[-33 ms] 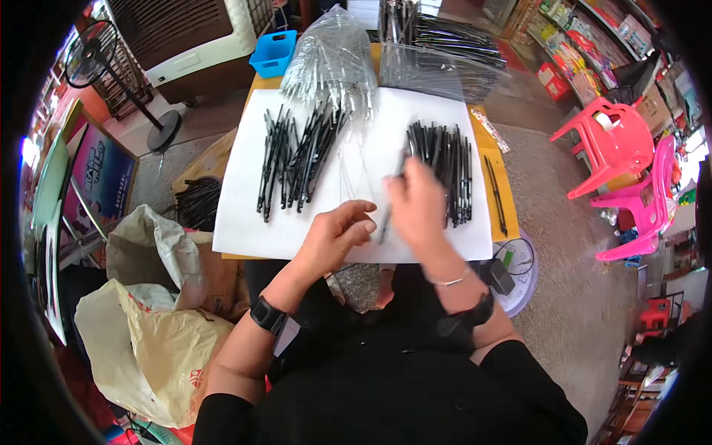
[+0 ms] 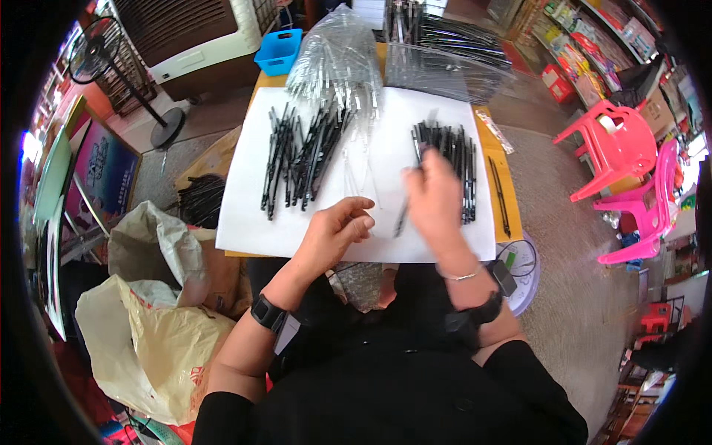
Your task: The recorder is manually assembling windshield wiper blades by sliding thin metal support strips into the rubber or plastic blade grooves.
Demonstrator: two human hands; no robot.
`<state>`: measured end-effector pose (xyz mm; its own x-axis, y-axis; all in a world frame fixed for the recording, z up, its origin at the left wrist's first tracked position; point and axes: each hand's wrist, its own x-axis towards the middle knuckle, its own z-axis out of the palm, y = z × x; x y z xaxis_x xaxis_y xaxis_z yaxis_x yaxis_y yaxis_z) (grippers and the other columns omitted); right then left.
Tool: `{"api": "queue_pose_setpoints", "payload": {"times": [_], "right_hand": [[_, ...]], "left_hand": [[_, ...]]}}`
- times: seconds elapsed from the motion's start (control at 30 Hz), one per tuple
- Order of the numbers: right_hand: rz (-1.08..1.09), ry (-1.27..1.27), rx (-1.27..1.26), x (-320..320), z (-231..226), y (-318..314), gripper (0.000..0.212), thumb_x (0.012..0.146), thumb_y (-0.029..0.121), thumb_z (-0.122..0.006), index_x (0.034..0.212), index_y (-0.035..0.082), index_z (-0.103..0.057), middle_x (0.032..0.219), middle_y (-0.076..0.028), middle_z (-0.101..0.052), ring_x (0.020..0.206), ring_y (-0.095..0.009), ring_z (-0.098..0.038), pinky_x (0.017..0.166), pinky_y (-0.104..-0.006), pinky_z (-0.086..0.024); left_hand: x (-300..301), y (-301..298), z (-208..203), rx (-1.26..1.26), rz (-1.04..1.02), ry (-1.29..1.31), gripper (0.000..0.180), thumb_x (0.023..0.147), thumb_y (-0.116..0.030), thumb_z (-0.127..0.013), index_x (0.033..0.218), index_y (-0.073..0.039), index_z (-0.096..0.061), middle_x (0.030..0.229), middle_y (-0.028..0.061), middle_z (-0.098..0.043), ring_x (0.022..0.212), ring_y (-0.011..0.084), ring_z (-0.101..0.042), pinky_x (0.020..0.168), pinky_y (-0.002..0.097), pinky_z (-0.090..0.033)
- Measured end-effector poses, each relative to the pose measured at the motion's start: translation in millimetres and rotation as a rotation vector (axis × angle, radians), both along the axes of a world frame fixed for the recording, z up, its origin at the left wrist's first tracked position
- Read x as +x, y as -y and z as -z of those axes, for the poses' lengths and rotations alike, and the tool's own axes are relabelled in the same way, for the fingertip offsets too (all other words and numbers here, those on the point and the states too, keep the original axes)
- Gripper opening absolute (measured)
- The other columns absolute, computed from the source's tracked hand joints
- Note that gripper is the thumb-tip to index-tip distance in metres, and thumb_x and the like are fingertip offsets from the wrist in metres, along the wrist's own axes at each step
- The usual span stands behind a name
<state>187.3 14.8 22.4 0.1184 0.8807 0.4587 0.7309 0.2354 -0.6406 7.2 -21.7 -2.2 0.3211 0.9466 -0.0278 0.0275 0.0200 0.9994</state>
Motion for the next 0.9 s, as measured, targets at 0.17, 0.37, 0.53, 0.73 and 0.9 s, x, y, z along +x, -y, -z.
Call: {"api": "queue_pose_setpoints", "payload": {"times": [0.17, 0.37, 0.53, 0.73, 0.9], "right_hand": [[0.189, 0.32, -0.105, 66.3, 1.0, -39.4, 0.025, 0.082, 0.017, -0.05, 0.091, -0.006, -0.053, 0.087, -0.027, -0.06, 0.083, -0.043, -0.059, 0.076, -0.0494, -0.047], [0.298, 0.407, -0.057, 70.6, 19.8, -44.2, 0.028, 0.083, 0.018, -0.056, 0.099, -0.004, -0.054, 0.102, -0.025, -0.057, 0.091, -0.04, -0.058, 0.077, -0.0462, -0.048], [-0.094, 0.213, -0.023, 7.8, 8.7, -7.1, 0.021, 0.082, 0.016, -0.061, 0.099, 0.005, -0.058, 0.092, -0.016, -0.058, 0.087, -0.034, -0.059, 0.074, -0.0429, -0.048], [-0.304, 0.232, -0.195, -62.0, 23.3, 17.2, 0.021, 0.083, 0.022, -0.06, 0.082, 0.001, -0.057, 0.084, -0.016, -0.058, 0.076, -0.032, -0.061, 0.065, -0.0405, -0.049], [-0.224, 0.376, -0.179, -68.8, 40.5, 10.2, 0.016, 0.078, 0.014, -0.059, 0.076, -0.003, -0.058, 0.076, -0.018, -0.059, 0.068, -0.033, -0.062, 0.061, -0.0415, -0.051]], "left_hand": [[-32.3, -0.9, 0.1, -0.048, -0.208, -0.113, 0.019, 0.093, -0.011, -0.054, 0.106, 0.002, -0.059, 0.078, 0.0033, -0.061, 0.063, 0.0078, -0.057, 0.055, 0.0218, -0.046], [-75.1, -4.1, 6.8, 0.261, -0.69, -0.389, 0.015, 0.085, -0.009, -0.061, 0.095, 0.001, -0.064, 0.073, 0.0078, -0.061, 0.065, 0.0119, -0.056, 0.062, 0.0273, -0.046], [-98.9, -17.5, 15.0, 0.4, -0.785, -0.933, 0.024, 0.08, -0.02, -0.065, 0.095, -0.002, -0.065, 0.082, 0.014, -0.065, 0.071, 0.0266, -0.062, 0.067, 0.0364, -0.048], [-106.6, -24.5, 2.4, 0.05, -0.615, -0.85, 0.029, 0.076, -0.021, -0.065, 0.096, -0.001, -0.066, 0.075, 0.0133, -0.066, 0.07, 0.0275, -0.064, 0.066, 0.0362, -0.049], [-127.7, -15.8, 14.7, 0.005, -0.657, -0.7, 0.03, 0.074, -0.021, -0.066, 0.095, 0.001, -0.066, 0.075, 0.0128, -0.066, 0.067, 0.0223, -0.063, 0.064, 0.0332, -0.048]]}}
